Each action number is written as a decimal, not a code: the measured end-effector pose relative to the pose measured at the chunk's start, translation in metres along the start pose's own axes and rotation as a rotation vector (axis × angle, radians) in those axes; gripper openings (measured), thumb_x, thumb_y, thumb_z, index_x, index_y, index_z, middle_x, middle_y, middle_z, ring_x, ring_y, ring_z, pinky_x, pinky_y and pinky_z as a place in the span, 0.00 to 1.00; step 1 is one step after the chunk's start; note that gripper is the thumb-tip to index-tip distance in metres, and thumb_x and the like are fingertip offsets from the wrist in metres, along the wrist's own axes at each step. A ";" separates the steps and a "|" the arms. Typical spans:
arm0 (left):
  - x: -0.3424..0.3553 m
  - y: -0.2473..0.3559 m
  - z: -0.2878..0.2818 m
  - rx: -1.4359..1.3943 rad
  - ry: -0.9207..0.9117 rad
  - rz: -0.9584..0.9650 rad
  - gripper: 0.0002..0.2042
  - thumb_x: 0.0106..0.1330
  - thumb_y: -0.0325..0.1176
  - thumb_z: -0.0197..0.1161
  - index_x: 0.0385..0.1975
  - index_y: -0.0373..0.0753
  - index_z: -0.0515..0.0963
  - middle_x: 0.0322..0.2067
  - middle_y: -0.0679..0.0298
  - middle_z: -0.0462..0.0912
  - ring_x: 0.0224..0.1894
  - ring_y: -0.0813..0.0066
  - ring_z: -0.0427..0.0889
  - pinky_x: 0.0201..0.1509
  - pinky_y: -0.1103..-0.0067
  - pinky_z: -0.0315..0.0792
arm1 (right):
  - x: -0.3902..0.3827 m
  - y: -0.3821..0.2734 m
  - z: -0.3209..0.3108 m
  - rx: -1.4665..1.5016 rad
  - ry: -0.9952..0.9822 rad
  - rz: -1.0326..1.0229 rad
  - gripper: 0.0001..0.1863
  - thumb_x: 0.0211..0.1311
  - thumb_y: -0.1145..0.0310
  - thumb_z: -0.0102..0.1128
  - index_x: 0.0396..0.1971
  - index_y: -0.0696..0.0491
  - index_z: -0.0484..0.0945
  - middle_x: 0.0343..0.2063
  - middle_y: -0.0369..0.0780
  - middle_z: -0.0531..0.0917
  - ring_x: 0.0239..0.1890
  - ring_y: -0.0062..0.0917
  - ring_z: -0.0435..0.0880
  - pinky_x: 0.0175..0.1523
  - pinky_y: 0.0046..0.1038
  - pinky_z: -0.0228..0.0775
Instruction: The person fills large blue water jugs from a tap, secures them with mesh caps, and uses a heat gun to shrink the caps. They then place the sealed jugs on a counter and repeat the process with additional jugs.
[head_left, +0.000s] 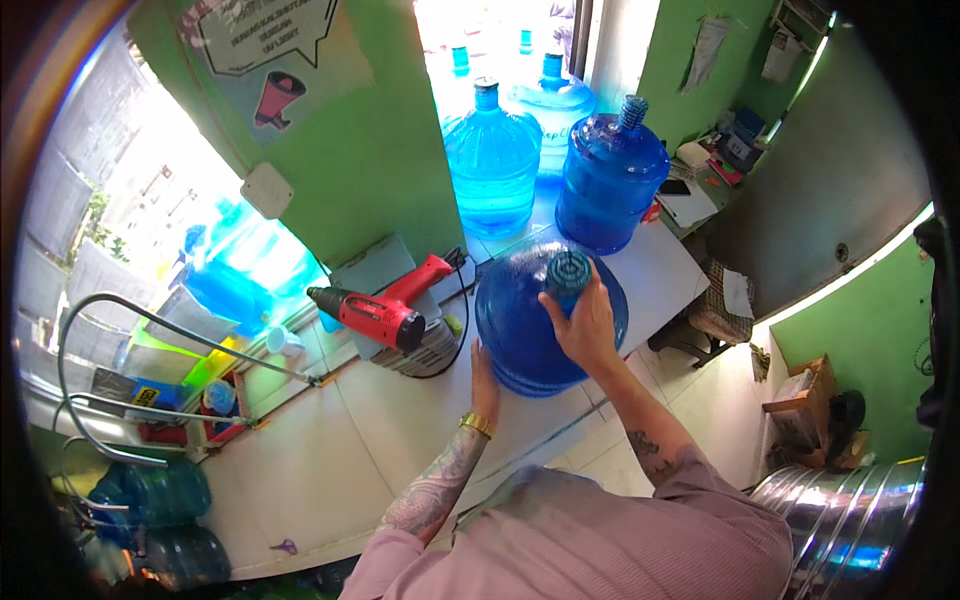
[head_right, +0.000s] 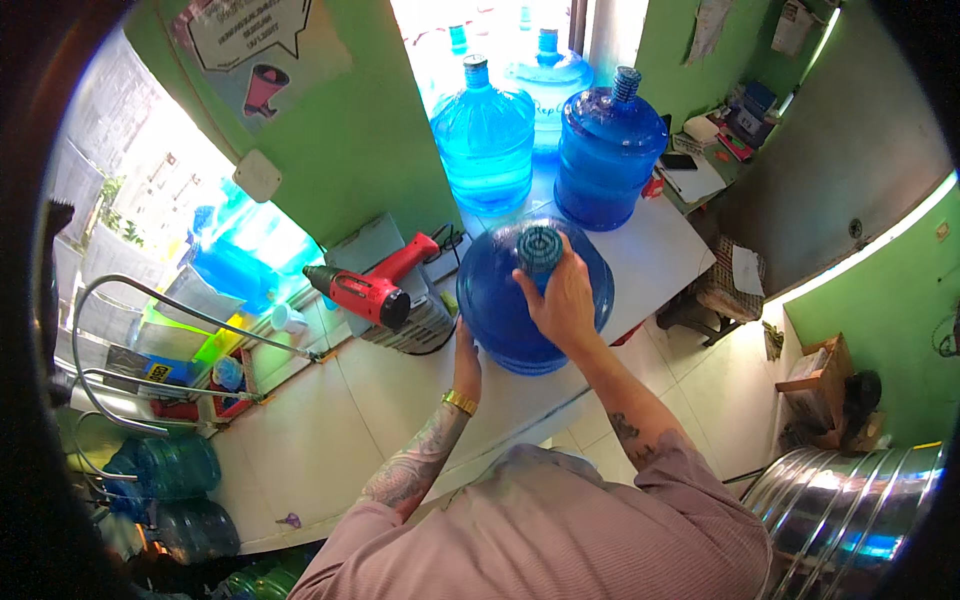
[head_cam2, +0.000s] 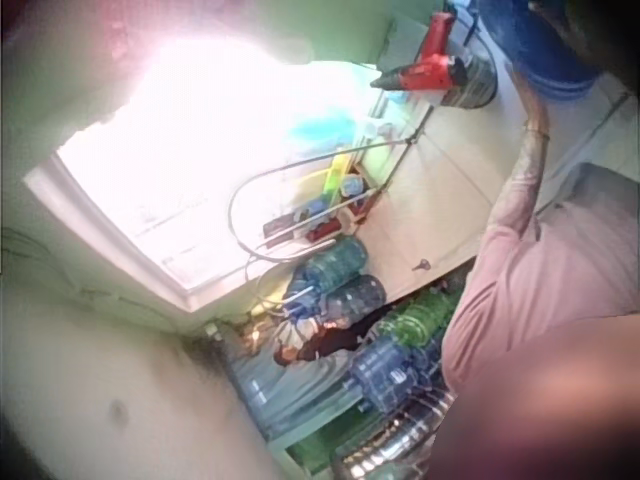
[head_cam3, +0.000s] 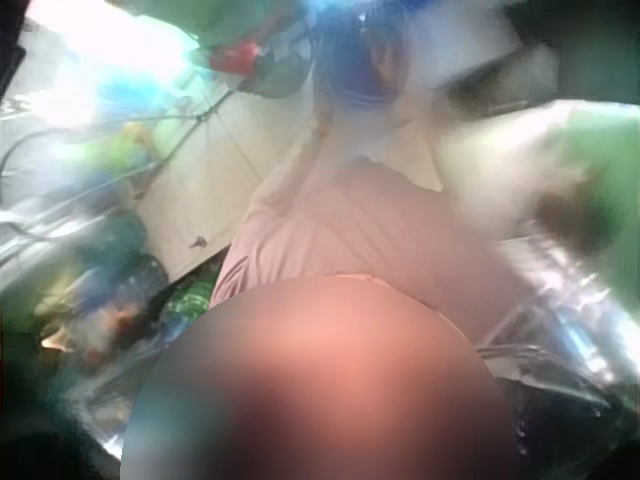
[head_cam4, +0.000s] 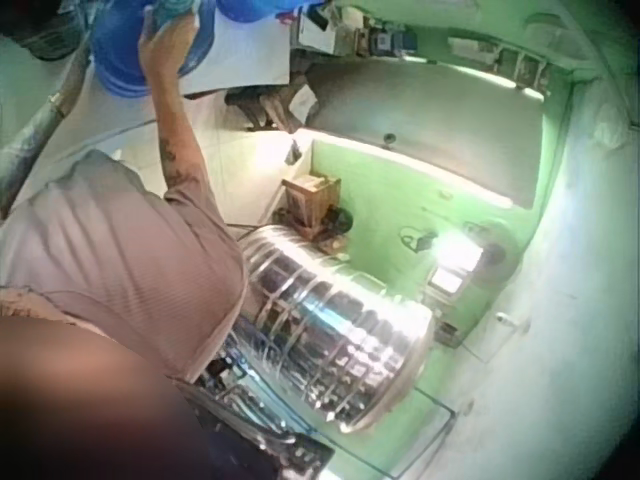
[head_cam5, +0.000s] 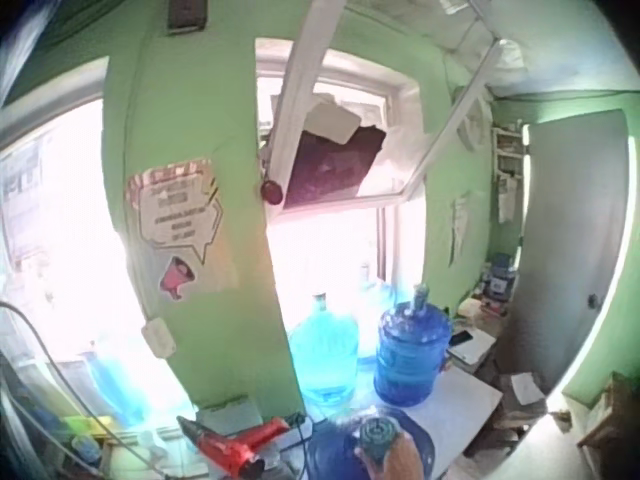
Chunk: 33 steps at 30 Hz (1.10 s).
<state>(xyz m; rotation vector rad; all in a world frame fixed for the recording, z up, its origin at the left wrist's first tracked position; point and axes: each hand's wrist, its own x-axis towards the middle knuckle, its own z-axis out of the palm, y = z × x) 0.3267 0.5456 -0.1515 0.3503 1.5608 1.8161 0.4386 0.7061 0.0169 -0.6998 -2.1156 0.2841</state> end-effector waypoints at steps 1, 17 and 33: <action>0.004 0.010 0.007 0.025 0.000 -0.031 0.30 0.79 0.50 0.41 0.75 0.41 0.51 0.74 0.57 0.53 0.76 0.65 0.49 0.77 0.70 0.45 | 0.014 0.011 0.008 0.008 0.020 0.004 0.41 0.62 0.57 0.68 0.64 0.66 0.56 0.50 0.55 0.77 0.50 0.51 0.78 0.58 0.46 0.66; -0.188 -0.062 -0.109 0.130 0.397 -0.342 0.29 0.76 0.51 0.50 0.69 0.39 0.61 0.66 0.57 0.68 0.57 0.62 0.80 0.59 0.69 0.71 | 0.181 0.148 0.110 0.114 0.001 -0.104 0.36 0.64 0.47 0.62 0.56 0.62 0.63 0.36 0.57 0.82 0.38 0.57 0.81 0.43 0.52 0.71; -0.479 -0.157 -0.362 0.557 0.578 -0.904 0.28 0.67 0.54 0.59 0.57 0.38 0.77 0.55 0.52 0.80 0.59 0.58 0.77 0.63 0.66 0.70 | 0.066 -0.102 -0.130 0.673 -0.509 -0.304 0.34 0.74 0.50 0.46 0.68 0.59 0.59 0.65 0.44 0.70 0.67 0.31 0.69 0.69 0.41 0.62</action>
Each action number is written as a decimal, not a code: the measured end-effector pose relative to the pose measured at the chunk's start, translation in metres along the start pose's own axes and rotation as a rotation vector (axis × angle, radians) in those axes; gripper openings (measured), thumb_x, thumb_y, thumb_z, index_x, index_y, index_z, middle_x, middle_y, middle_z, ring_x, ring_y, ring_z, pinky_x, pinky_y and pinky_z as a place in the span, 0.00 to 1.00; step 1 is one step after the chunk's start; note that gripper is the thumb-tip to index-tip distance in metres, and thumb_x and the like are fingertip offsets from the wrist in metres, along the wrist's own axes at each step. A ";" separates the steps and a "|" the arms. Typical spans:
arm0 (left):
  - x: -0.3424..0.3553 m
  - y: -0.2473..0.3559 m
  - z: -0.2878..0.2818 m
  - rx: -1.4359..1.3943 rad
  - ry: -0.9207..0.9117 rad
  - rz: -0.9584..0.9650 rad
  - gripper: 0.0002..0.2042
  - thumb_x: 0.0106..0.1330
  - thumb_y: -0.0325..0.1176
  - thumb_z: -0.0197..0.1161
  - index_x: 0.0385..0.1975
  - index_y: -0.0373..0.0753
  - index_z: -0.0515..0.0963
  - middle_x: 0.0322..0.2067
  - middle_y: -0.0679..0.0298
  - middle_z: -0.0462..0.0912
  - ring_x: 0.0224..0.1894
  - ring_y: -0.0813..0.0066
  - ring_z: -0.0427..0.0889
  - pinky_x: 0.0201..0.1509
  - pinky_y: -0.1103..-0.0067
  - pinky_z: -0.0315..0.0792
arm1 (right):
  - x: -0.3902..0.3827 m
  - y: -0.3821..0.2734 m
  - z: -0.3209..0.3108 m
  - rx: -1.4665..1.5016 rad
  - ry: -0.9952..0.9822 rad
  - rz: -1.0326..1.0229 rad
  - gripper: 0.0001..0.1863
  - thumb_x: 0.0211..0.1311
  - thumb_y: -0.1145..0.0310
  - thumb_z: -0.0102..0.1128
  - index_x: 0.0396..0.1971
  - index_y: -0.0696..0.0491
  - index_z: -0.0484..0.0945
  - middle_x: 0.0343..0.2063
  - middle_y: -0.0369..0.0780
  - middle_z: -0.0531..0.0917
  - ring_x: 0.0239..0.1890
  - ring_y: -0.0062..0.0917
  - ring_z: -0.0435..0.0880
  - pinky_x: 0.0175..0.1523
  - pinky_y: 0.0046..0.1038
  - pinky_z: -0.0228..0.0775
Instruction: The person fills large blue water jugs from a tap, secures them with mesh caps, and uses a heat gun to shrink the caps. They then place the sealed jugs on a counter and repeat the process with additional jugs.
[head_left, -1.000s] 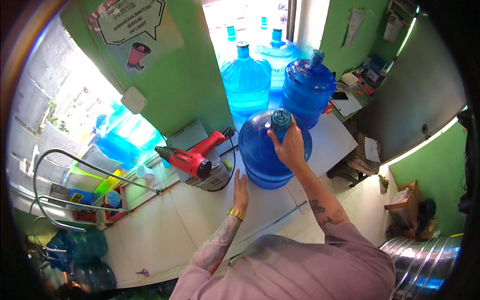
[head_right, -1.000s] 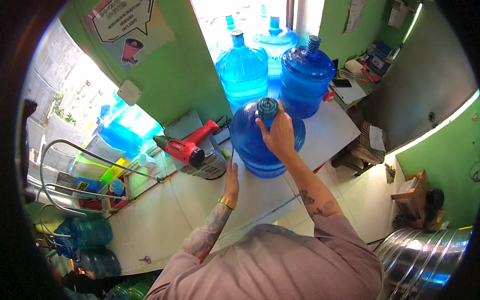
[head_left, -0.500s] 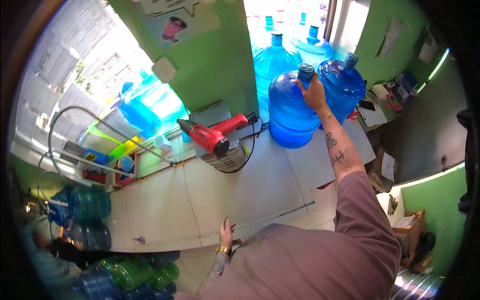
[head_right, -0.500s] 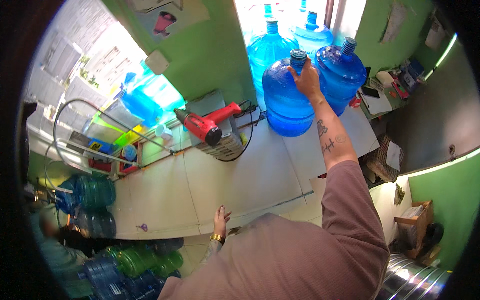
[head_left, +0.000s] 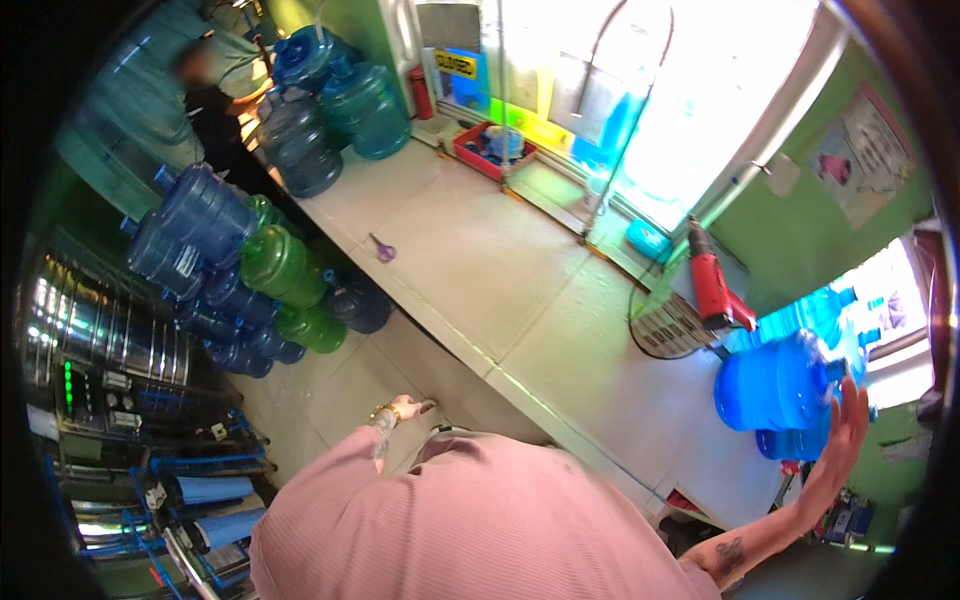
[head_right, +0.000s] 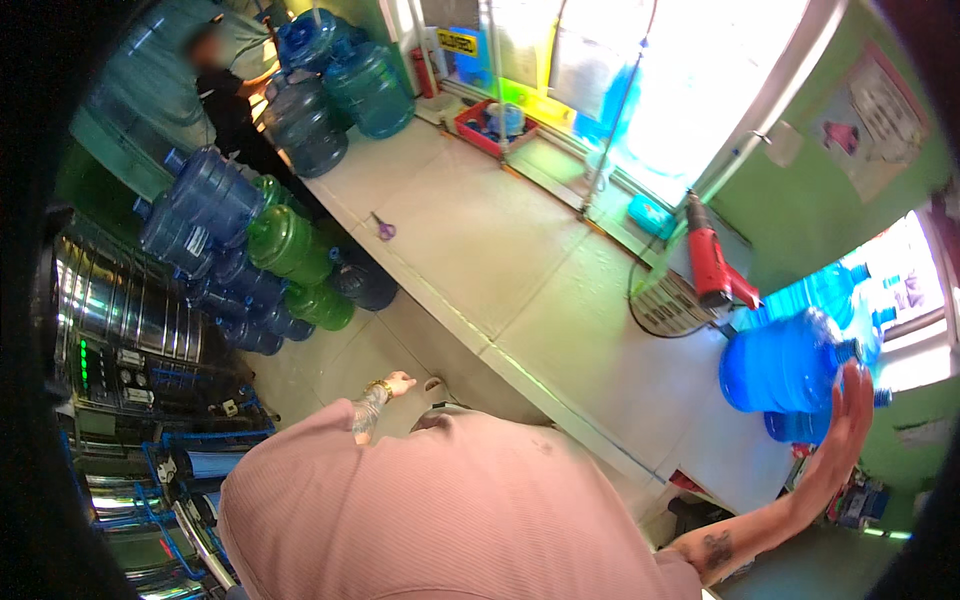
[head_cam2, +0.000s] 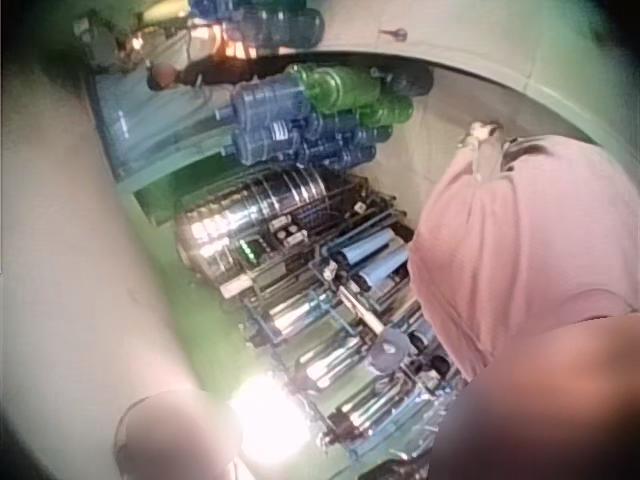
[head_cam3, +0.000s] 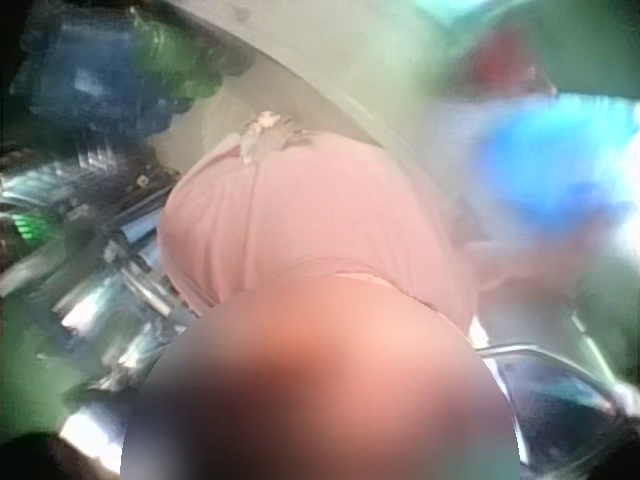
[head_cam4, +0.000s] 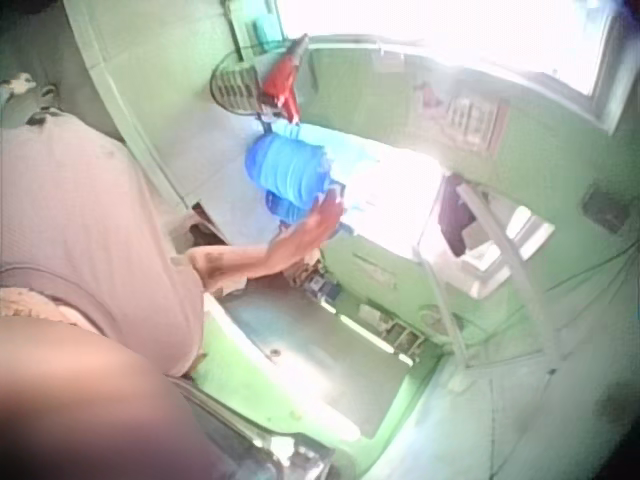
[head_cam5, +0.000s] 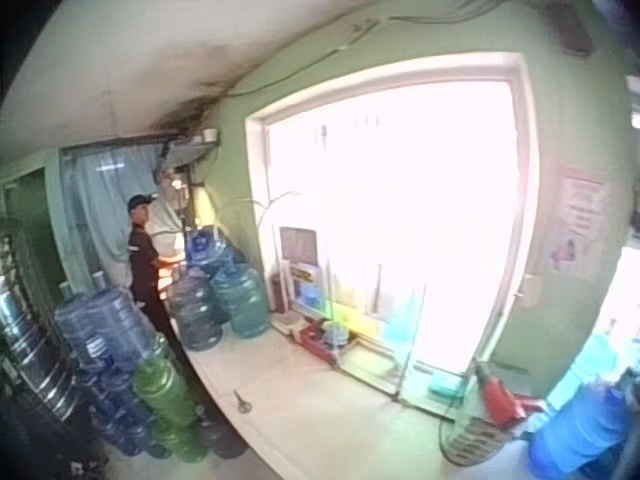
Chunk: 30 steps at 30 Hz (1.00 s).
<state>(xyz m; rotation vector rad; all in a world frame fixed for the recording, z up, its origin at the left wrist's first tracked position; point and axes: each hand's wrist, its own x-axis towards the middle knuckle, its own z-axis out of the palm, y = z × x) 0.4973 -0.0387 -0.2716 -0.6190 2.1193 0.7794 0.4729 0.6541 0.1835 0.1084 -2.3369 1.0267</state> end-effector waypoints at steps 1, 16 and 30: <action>0.007 -0.021 -0.013 0.000 0.029 -0.043 0.27 0.67 0.54 0.59 0.56 0.38 0.77 0.55 0.52 0.80 0.59 0.58 0.77 0.63 0.66 0.71 | -0.004 -0.042 0.047 0.021 -0.036 -0.124 0.32 0.72 0.51 0.48 0.66 0.59 0.61 0.63 0.44 0.72 0.66 0.32 0.70 0.69 0.42 0.62; 0.093 -0.058 -0.158 -0.132 -0.027 0.305 0.28 0.69 0.52 0.58 0.60 0.36 0.73 0.58 0.50 0.77 0.62 0.56 0.75 0.66 0.66 0.68 | -0.172 -0.022 0.504 -0.165 -1.214 0.405 0.28 0.68 0.55 0.61 0.59 0.58 0.73 0.46 0.50 0.85 0.50 0.41 0.85 0.55 0.37 0.76; 0.112 0.120 -0.050 0.746 -0.194 1.342 0.36 0.69 0.47 0.53 0.73 0.37 0.54 0.75 0.53 0.50 0.77 0.58 0.47 0.80 0.59 0.37 | -0.025 -0.060 0.578 -0.055 -0.973 0.416 0.24 0.71 0.61 0.59 0.62 0.55 0.71 0.53 0.47 0.82 0.57 0.35 0.81 0.59 0.36 0.74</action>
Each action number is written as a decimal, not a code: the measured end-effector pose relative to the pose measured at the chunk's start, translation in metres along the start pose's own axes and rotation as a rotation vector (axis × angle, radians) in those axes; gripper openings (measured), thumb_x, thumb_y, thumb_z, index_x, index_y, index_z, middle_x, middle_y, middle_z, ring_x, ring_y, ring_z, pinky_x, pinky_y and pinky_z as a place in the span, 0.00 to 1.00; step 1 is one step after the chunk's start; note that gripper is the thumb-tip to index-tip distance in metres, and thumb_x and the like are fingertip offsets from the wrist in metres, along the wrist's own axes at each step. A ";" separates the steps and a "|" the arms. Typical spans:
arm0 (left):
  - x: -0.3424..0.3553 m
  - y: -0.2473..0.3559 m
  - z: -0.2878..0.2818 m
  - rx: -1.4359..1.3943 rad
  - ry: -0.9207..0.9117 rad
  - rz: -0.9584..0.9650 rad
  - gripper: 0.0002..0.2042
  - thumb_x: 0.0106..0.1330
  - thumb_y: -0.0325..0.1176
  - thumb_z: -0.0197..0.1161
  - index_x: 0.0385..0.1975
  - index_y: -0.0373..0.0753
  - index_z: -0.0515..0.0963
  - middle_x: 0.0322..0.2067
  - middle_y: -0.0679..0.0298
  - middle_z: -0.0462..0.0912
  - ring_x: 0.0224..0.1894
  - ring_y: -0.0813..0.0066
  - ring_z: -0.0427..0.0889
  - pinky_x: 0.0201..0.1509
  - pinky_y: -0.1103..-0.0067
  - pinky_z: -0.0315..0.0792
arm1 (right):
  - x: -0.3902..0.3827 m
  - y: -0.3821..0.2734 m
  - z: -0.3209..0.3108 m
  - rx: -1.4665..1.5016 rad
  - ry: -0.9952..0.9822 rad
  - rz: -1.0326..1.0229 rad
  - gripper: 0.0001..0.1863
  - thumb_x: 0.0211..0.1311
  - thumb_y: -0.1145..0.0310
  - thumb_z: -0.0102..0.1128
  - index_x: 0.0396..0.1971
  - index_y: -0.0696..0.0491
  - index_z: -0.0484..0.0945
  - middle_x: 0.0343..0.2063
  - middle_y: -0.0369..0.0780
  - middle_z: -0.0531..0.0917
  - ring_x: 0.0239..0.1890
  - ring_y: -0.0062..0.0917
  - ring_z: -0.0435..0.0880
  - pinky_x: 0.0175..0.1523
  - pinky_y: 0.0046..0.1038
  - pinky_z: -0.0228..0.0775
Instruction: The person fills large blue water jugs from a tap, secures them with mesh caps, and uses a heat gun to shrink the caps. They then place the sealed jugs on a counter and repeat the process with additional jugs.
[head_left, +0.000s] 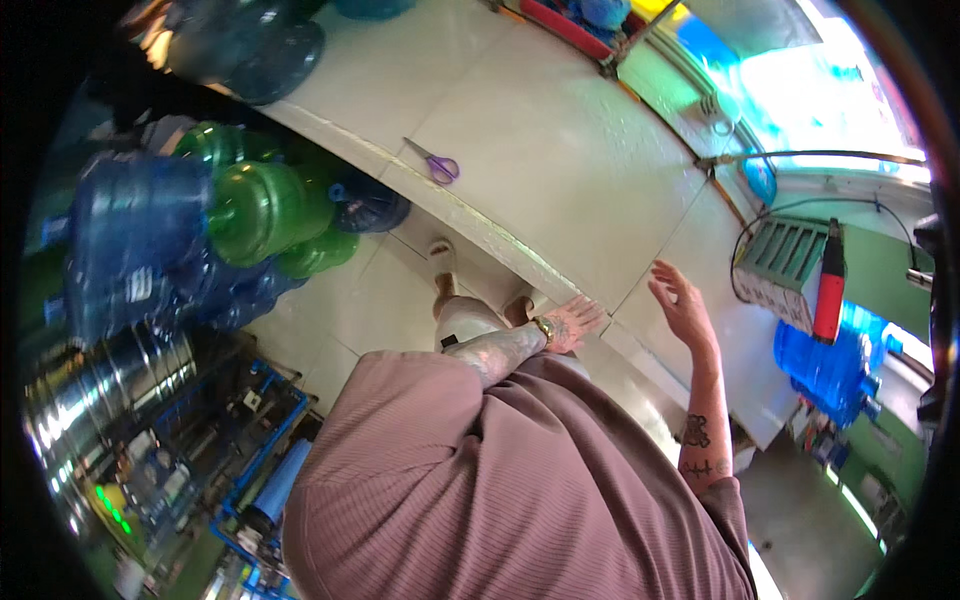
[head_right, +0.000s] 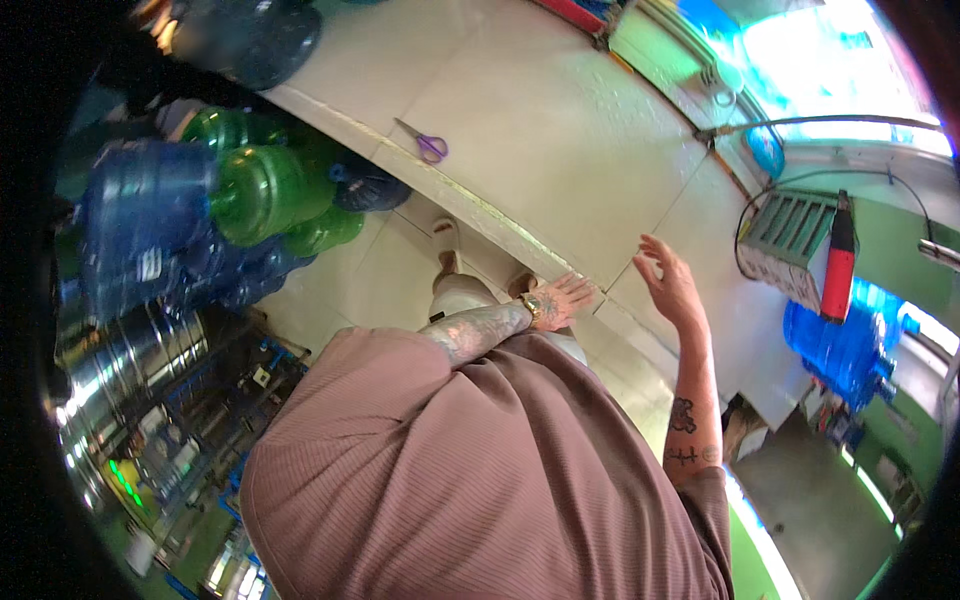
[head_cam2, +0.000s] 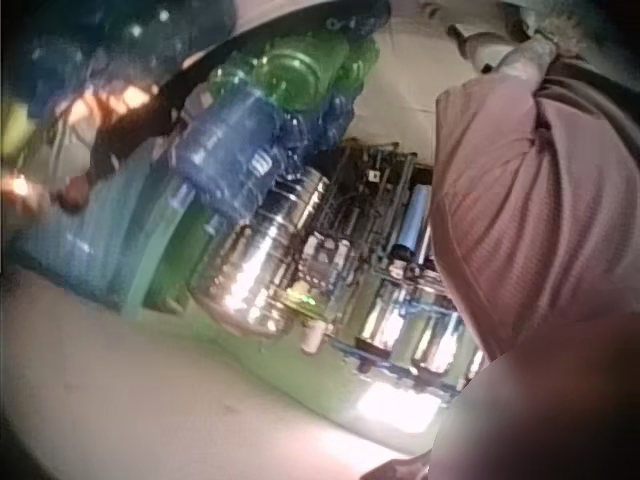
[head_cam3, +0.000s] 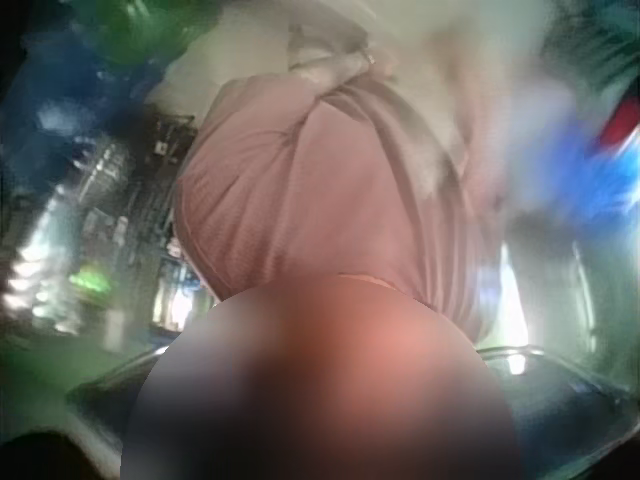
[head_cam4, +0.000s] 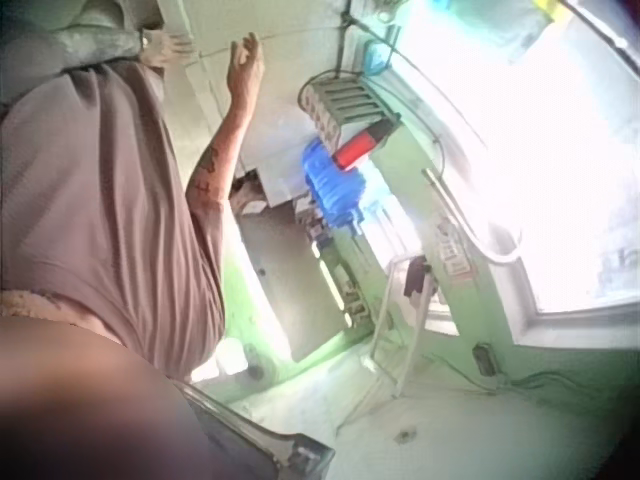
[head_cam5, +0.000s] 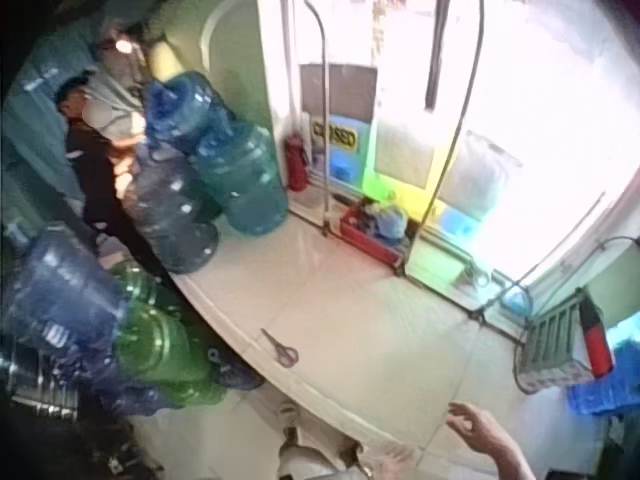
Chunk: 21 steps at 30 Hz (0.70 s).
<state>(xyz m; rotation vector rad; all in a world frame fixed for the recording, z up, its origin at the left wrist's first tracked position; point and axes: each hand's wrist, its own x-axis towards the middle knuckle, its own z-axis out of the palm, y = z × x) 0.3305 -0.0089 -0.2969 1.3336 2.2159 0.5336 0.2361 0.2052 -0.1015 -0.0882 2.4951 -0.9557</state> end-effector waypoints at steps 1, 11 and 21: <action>0.002 -0.005 0.007 0.017 0.010 0.039 0.36 0.69 0.47 0.53 0.73 0.38 0.53 0.75 0.54 0.49 0.78 0.58 0.45 0.80 0.59 0.36 | -0.006 0.000 -0.001 -0.019 0.030 0.039 0.23 0.72 0.61 0.58 0.62 0.54 0.71 0.54 0.47 0.82 0.57 0.36 0.81 0.60 0.36 0.73; -0.243 -0.236 -0.036 -0.005 0.465 -0.612 0.42 0.65 0.52 0.62 0.72 0.32 0.55 0.73 0.45 0.53 0.75 0.48 0.51 0.77 0.54 0.44 | -0.093 0.020 0.157 0.188 0.045 0.552 0.20 0.70 0.63 0.60 0.56 0.57 0.76 0.48 0.48 0.84 0.51 0.34 0.84 0.55 0.32 0.77; -0.138 -0.190 -0.073 -0.172 0.669 -0.320 0.39 0.67 0.45 0.58 0.73 0.31 0.51 0.73 0.43 0.50 0.76 0.50 0.47 0.78 0.58 0.41 | -0.116 0.014 0.164 0.265 0.238 0.491 0.18 0.70 0.61 0.58 0.51 0.58 0.78 0.45 0.47 0.86 0.48 0.36 0.85 0.52 0.32 0.77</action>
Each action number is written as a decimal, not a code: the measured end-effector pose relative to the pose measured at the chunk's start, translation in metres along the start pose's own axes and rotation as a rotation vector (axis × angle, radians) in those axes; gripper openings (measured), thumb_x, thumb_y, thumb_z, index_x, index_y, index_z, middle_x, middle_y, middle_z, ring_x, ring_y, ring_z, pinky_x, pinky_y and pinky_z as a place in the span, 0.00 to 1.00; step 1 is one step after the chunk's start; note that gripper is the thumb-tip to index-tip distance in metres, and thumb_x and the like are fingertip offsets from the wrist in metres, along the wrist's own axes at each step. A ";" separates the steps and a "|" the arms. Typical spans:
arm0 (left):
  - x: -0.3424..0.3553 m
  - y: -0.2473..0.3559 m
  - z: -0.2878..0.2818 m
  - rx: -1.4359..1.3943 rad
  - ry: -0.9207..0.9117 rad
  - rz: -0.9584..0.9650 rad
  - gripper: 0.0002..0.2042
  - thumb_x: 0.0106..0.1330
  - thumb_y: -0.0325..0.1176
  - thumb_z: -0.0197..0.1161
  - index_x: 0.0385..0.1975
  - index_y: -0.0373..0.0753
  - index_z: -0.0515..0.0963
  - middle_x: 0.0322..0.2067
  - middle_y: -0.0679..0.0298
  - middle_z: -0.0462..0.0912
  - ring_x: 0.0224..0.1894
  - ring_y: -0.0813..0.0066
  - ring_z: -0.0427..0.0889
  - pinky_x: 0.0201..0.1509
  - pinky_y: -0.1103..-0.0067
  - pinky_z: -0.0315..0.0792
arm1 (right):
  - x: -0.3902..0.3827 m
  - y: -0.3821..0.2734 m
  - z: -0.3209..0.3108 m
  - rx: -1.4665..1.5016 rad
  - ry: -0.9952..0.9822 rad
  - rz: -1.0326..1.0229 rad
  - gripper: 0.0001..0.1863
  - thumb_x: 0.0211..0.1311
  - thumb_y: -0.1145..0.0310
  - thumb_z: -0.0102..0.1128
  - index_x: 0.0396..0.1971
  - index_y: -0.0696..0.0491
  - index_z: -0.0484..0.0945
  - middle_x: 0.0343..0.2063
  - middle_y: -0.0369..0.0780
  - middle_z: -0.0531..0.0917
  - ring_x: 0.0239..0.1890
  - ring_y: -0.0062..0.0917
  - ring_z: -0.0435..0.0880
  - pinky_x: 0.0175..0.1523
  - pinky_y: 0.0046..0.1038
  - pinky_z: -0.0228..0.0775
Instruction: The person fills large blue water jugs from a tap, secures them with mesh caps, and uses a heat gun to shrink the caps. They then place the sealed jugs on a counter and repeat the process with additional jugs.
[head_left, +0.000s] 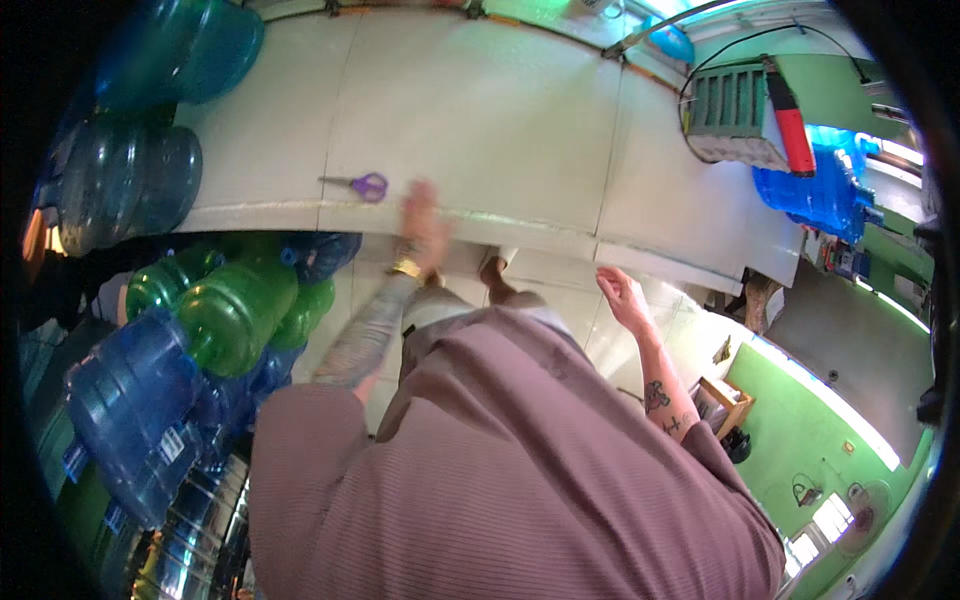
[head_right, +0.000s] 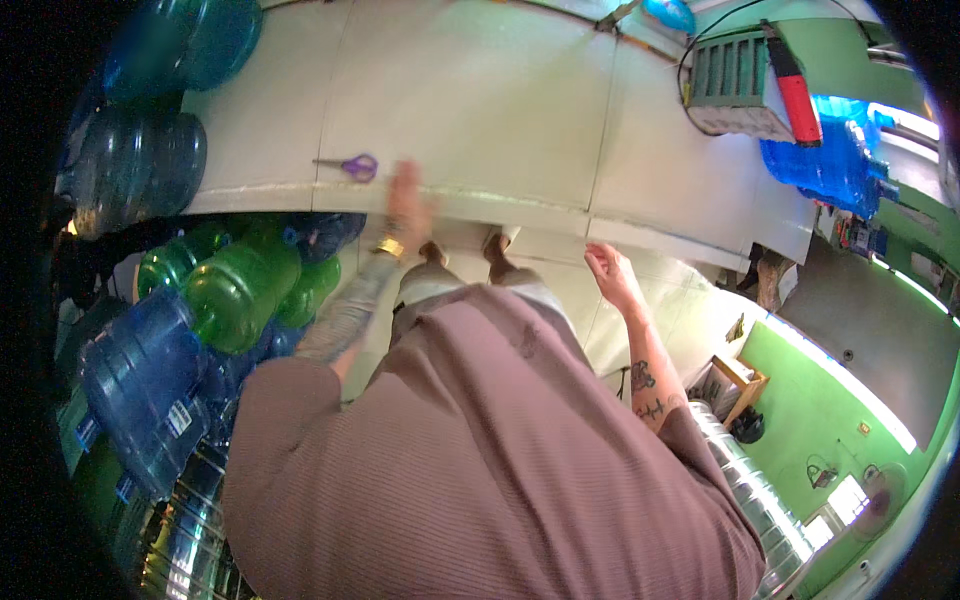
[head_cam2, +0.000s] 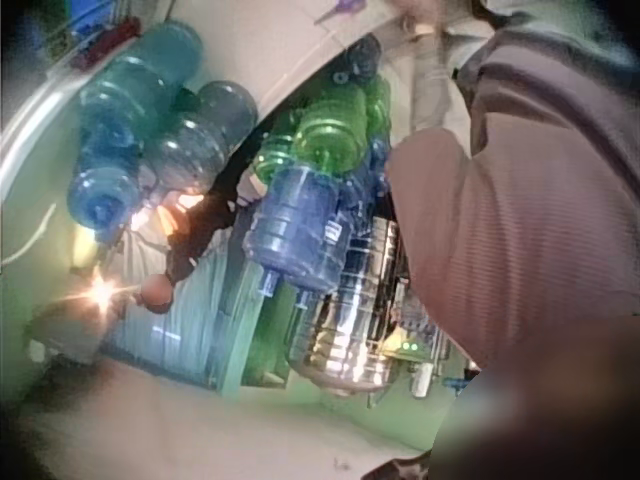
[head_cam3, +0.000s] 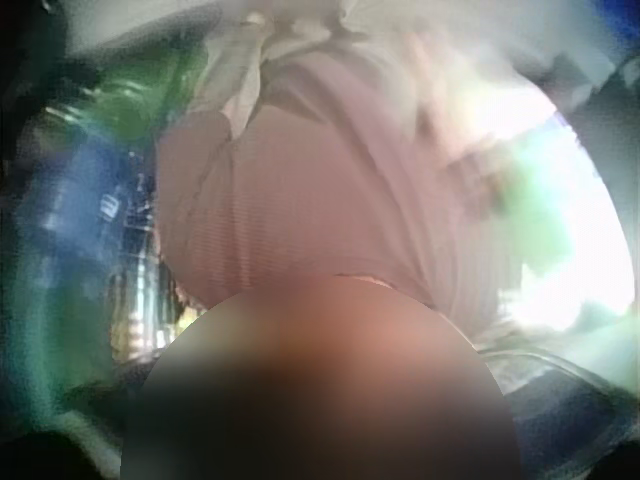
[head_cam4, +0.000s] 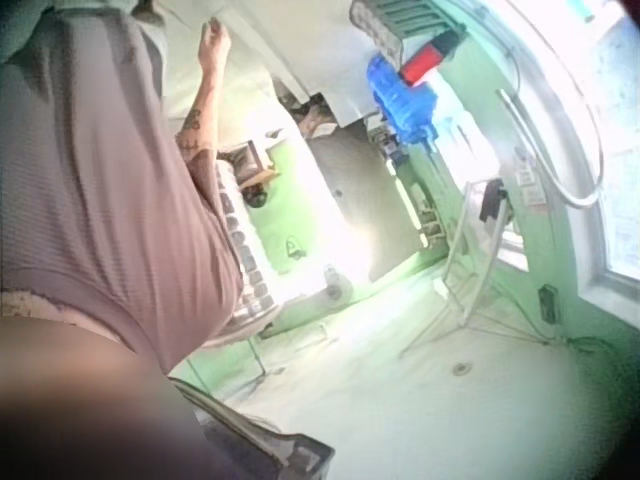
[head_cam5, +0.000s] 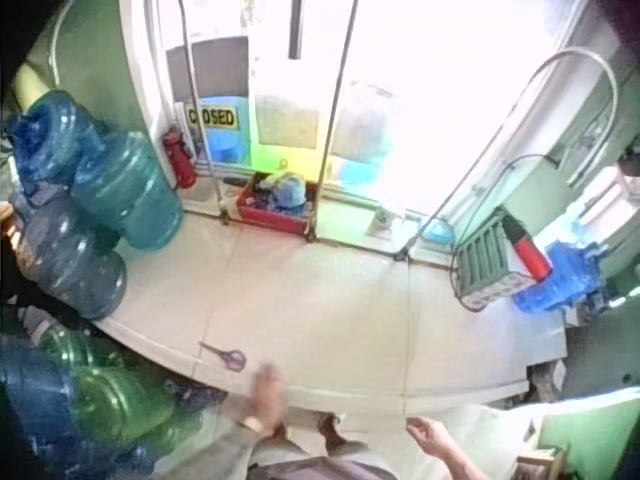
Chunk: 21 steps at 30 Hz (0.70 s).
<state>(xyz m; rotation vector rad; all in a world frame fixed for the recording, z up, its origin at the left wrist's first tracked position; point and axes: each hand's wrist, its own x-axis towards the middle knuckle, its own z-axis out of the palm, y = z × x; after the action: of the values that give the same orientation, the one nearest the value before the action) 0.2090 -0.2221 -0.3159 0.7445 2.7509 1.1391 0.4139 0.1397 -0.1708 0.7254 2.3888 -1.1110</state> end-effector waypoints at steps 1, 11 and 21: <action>0.010 0.039 0.031 0.018 -0.211 0.023 0.40 0.67 0.45 0.58 0.73 0.31 0.51 0.74 0.45 0.50 0.76 0.49 0.47 0.79 0.58 0.40 | 0.002 0.009 -0.009 -0.036 0.039 -0.016 0.17 0.71 0.62 0.58 0.51 0.58 0.78 0.44 0.46 0.86 0.47 0.35 0.85 0.51 0.32 0.77; -0.006 0.125 0.078 0.015 -0.448 0.306 0.37 0.69 0.51 0.55 0.72 0.37 0.54 0.75 0.51 0.48 0.77 0.51 0.46 0.79 0.56 0.40 | 0.036 0.048 -0.064 -0.035 0.172 -0.078 0.19 0.71 0.57 0.57 0.48 0.58 0.81 0.38 0.47 0.87 0.41 0.34 0.86 0.48 0.31 0.77; 0.000 -0.095 -0.229 0.480 0.488 -0.501 0.40 0.66 0.43 0.62 0.74 0.38 0.50 0.74 0.43 0.41 0.76 0.43 0.45 0.76 0.53 0.46 | 0.153 -0.165 0.022 -0.059 -0.175 -0.399 0.19 0.72 0.57 0.56 0.51 0.58 0.79 0.45 0.48 0.85 0.46 0.37 0.86 0.50 0.34 0.78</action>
<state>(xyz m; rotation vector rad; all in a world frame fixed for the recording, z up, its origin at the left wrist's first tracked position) 0.1144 -0.4279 -0.2155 -0.2636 3.3671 0.6180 0.1970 0.0757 -0.1739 0.1223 2.4610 -1.1909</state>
